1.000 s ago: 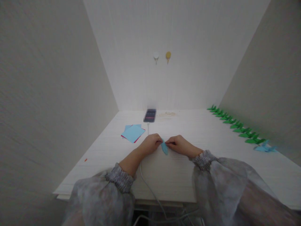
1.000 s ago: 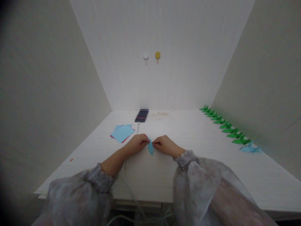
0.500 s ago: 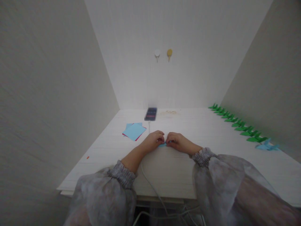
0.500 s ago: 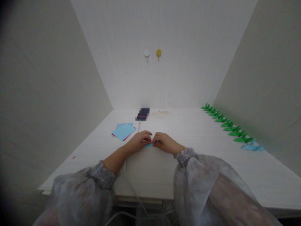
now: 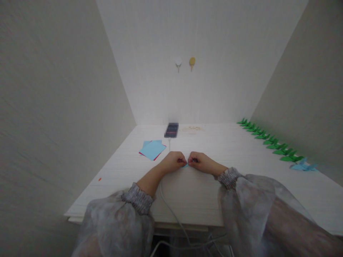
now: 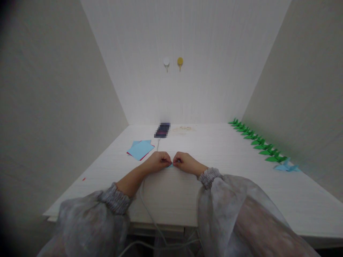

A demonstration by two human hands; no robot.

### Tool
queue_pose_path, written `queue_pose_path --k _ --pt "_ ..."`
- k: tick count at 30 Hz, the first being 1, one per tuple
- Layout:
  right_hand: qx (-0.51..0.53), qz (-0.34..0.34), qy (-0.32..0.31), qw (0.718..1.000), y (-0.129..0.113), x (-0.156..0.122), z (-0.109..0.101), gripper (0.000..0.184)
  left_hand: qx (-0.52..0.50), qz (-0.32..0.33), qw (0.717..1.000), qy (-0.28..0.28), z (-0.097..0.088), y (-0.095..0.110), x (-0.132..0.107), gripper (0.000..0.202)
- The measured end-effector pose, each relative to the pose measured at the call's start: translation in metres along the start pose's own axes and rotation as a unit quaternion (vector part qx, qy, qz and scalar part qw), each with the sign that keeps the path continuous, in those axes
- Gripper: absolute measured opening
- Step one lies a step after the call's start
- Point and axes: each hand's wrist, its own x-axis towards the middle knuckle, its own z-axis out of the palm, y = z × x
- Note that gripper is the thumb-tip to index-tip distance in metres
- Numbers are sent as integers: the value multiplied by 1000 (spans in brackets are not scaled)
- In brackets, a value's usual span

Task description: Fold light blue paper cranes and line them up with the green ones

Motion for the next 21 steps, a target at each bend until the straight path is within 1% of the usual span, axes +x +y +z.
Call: queue_pose_path --k 4,6,9,12,15,18,21 --pt "31 -26 3 999 7 2 3 2 22 56 998 -29 -4 0 -1 14" --pt "50 -38 -6 998 9 3 3 4 37 73 996 -39 -6 2 -2 14" --pt "61 -16 -12 998 7 5 3 8 46 73 995 -46 -7 5 -3 15" --pt "51 12 -13 999 1 6 2 13 36 64 997 -38 -6 6 -2 19" --pt "34 27 -13 999 -3 7 2 14 7 42 999 -32 -4 3 -1 17" --pt "13 42 -7 999 -3 7 3 12 -46 -20 999 -11 0 -2 1 13" --pt "-5 51 -3 999 -2 8 3 9 -87 -71 994 3 5 -8 1 18"
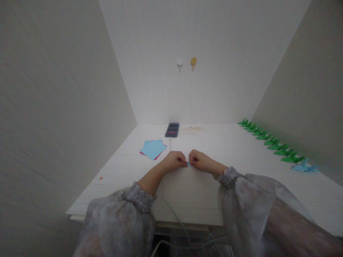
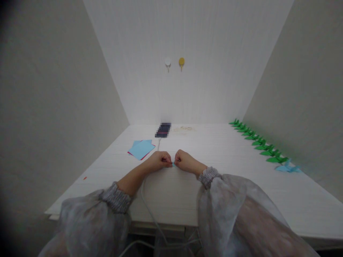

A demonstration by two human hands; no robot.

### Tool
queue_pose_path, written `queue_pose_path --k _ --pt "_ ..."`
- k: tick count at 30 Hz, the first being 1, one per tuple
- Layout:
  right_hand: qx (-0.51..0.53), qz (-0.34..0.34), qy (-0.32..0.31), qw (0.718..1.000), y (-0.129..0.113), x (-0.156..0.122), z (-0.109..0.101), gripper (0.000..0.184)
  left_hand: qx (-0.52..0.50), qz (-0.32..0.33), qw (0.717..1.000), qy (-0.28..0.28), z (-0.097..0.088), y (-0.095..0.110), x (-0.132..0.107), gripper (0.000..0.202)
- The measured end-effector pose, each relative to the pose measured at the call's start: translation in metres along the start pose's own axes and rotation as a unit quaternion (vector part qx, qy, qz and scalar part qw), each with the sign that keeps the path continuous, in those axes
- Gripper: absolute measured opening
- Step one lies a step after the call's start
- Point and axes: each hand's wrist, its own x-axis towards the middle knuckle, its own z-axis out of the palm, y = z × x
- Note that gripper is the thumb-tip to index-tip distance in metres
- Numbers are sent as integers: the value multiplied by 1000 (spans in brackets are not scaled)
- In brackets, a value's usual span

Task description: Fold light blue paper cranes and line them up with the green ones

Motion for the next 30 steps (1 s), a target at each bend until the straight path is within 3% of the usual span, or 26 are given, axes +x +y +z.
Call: queue_pose_path --k 8,25,30 --pt "-10 12 -27 1000 -7 0 -4 8 -37 -6 999 -8 6 -12 6 23" --pt "-39 0 -19 999 -9 -3 -1 7 0 -29 1000 -13 1 -3 5 22" --pt "-27 46 -15 998 -11 -2 -4 16 -7 -32 999 -7 3 -6 4 22"
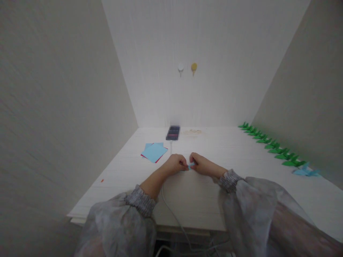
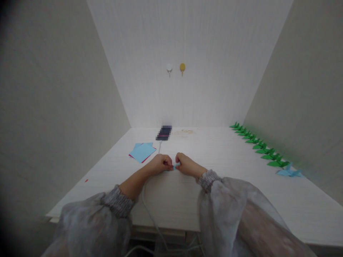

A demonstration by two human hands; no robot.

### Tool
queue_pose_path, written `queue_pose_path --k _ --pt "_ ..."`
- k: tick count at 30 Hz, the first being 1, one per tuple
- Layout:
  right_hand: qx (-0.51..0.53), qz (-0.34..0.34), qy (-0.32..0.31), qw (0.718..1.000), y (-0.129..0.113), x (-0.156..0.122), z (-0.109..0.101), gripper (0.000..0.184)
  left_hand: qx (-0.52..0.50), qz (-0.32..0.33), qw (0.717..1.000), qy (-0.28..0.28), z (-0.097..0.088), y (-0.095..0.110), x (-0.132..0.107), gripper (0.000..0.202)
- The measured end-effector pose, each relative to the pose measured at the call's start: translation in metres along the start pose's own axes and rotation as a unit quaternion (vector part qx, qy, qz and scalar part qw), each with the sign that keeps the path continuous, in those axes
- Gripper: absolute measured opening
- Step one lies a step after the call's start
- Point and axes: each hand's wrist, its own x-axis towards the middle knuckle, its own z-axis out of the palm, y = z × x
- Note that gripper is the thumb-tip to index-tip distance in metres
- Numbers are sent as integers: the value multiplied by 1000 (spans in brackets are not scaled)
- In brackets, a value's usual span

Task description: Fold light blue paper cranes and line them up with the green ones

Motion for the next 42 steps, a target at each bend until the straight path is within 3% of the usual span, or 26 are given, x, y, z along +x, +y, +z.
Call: queue_pose_path --k 8,12,17,25,42 --pt "86 40 -42 995 4 2 -8 25 -14 3 1000 1 1 -3 -3 19" --pt "143 62 -51 986 -1 0 -8 16 -14 -13 1000 -7 -1 0 -3 19" --pt "54 21 28 998 0 6 1 17 -21 -5 1000 -6 -1 3 -1 21" --pt "-3 31 10 999 0 10 0 14 -17 29 999 -16 -2 6 -3 20" --pt "15 7 -25 1000 0 7 -7 20 33 88 995 -22 -10 8 -10 10"
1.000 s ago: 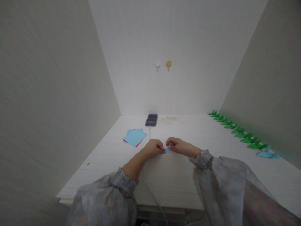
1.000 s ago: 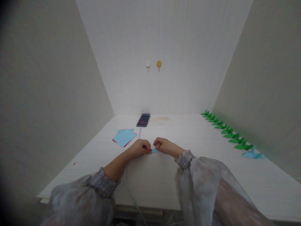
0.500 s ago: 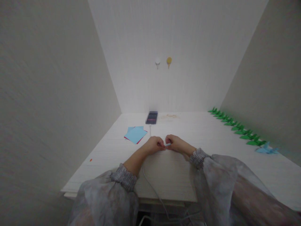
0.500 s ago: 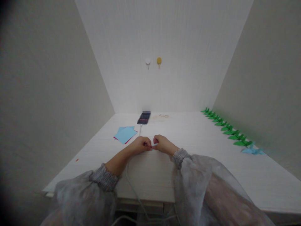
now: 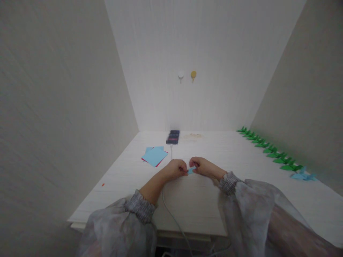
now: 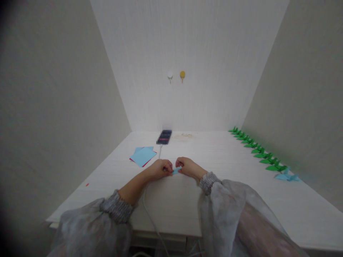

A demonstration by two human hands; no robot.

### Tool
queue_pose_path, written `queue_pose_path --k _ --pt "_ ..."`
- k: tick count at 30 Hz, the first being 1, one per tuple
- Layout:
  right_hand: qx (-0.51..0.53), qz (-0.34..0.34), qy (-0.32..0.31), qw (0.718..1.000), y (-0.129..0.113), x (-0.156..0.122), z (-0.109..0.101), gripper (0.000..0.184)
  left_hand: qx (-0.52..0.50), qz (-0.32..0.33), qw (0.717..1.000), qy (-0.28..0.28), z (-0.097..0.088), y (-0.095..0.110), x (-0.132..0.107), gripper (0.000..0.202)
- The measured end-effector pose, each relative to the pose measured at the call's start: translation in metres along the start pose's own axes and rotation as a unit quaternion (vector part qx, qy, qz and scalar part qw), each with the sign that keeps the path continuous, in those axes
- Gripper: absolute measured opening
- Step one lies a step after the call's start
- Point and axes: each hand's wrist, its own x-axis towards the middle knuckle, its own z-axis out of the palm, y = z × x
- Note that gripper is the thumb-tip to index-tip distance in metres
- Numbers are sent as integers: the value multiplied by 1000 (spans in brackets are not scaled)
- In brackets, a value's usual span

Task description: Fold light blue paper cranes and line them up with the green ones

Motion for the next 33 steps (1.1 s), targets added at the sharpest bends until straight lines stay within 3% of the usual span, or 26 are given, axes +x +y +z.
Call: queue_pose_path --k 4,10,15,20,26,29,33 --pt "21 2 -3 1000 3 -3 -3 27 -14 -1 1000 3 -1 1 -1 8" --pt "150 13 -14 989 14 -9 -6 28 -41 -40 998 30 2 -3 -1 10" --pt "55 -53 80 994 18 -5 3 18 -17 -77 997 22 2 0 3 22" --pt "-12 -76 83 994 16 -5 7 16 -67 -78 995 10 4 1 5 37" --pt "54 -80 56 994 3 -13 2 8 -105 -58 993 4 6 -2 5 33" --pt "92 -84 95 988 -1 -13 0 6 -124 -72 990 17 5 1 5 22" --pt "202 -67 190 958 -2 -7 0 26 -238 -96 963 82 3 11 9 18"
